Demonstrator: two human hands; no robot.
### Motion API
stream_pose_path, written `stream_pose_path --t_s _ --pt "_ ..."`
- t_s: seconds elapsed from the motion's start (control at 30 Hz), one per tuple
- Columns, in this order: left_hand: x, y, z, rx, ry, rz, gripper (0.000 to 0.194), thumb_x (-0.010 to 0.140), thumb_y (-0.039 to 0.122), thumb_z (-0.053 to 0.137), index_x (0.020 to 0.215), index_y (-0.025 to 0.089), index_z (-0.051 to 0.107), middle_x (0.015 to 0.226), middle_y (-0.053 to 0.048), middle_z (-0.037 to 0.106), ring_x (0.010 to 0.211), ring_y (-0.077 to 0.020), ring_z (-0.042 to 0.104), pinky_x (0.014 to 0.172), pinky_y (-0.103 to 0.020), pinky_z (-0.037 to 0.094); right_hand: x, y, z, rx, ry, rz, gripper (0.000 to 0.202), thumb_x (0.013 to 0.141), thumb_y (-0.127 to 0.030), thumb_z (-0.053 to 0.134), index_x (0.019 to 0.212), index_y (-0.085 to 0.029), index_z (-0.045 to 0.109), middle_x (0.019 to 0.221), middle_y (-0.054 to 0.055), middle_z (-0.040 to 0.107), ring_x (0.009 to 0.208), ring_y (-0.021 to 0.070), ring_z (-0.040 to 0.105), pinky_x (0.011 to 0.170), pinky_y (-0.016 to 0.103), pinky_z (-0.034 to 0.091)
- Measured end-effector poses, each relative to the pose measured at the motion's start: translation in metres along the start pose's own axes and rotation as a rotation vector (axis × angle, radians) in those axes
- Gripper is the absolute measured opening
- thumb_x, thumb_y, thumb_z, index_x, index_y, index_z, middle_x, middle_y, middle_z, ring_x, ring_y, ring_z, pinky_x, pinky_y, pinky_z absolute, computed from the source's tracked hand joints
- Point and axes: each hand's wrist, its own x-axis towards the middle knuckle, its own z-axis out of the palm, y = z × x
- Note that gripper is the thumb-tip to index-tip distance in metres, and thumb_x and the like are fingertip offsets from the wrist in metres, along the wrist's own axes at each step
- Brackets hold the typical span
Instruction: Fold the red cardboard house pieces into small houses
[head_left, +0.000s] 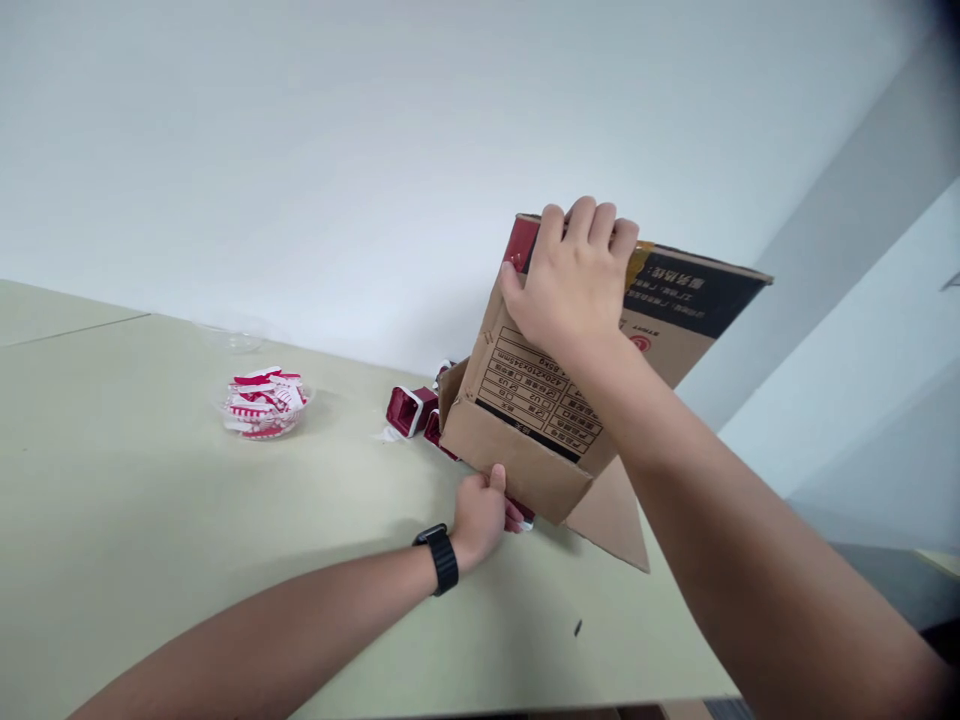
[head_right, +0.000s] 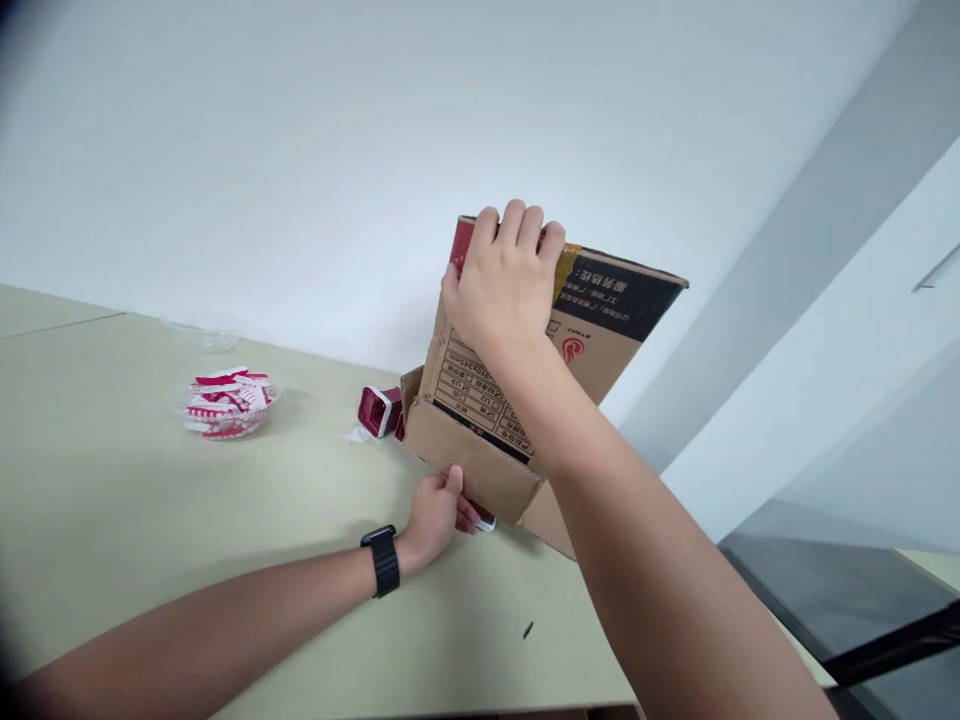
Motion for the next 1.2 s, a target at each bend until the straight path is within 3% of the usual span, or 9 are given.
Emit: stream_pose_path --t_s 0.2,0.57,0.7,0.9,1.2 --pt "-0.003 0.003 0.0 -0.014 -0.029 -0.034 0.07 0.081 0.086 0.044 0.061 0.019 0.052 0.047 -0.006 0.061 0.037 -0.0141 0.054 0.042 -0.028 0.045 -0.001 0.002 -0.003 -0.009 -0.032 0.002 0.045 0.098 -0.037 0.04 0.133 -0.009 0.049 0.126 0.024 0.048 0.123 0.0425 0.044 0.099 0.067 0.033" --pt "-0.006 0.013 0.002 -0.016 -0.02 -0.111 0.061 0.096 0.064 0.042 0.061 0.016 0.053 0.048 -0.006 0.061 0.037 -0.0142 0.055 0.043 -0.027 0.044 0.001 0.003 -0.002 -0.001 -0.039 -0.008 0.046 0.101 -0.046 0.042 0.129 -0.01 0.05 0.128 0.024 0.049 0.123 0.0417 0.043 0.099 0.067 0.033" --pt "-0.008 0.017 0.003 -0.016 -0.025 -0.116 0.063 0.095 0.067 0.043 0.059 0.016 0.053 0.049 -0.007 0.062 0.038 -0.0142 0.055 0.044 -0.028 0.045 0.0 0.002 -0.005 -0.009 -0.024 -0.006 0.043 0.102 -0.047 0.041 0.125 -0.012 0.051 0.127 0.023 0.05 0.122 0.0411 0.045 0.099 0.066 0.033" --pt "-0.01 0.021 0.004 -0.016 -0.034 -0.135 0.06 0.095 0.065 0.044 0.062 0.016 0.052 0.051 -0.008 0.064 0.04 -0.0149 0.057 0.046 -0.028 0.046 0.0 0.001 -0.018 -0.013 -0.105 0.007 0.04 0.103 -0.042 0.038 0.124 -0.01 0.048 0.128 0.026 0.05 0.124 0.0403 0.044 0.105 0.06 0.032" --pt "-0.008 0.015 -0.006 0.028 -0.086 -0.048 0.069 0.084 0.081 0.046 0.061 0.017 0.053 0.047 -0.006 0.06 0.039 -0.0141 0.056 0.045 -0.026 0.045 -0.004 0.008 -0.019 0.046 -0.087 -0.001 0.041 0.1 -0.042 0.043 0.132 -0.018 0.046 0.132 0.023 0.051 0.125 0.0396 0.043 0.106 0.063 0.029"
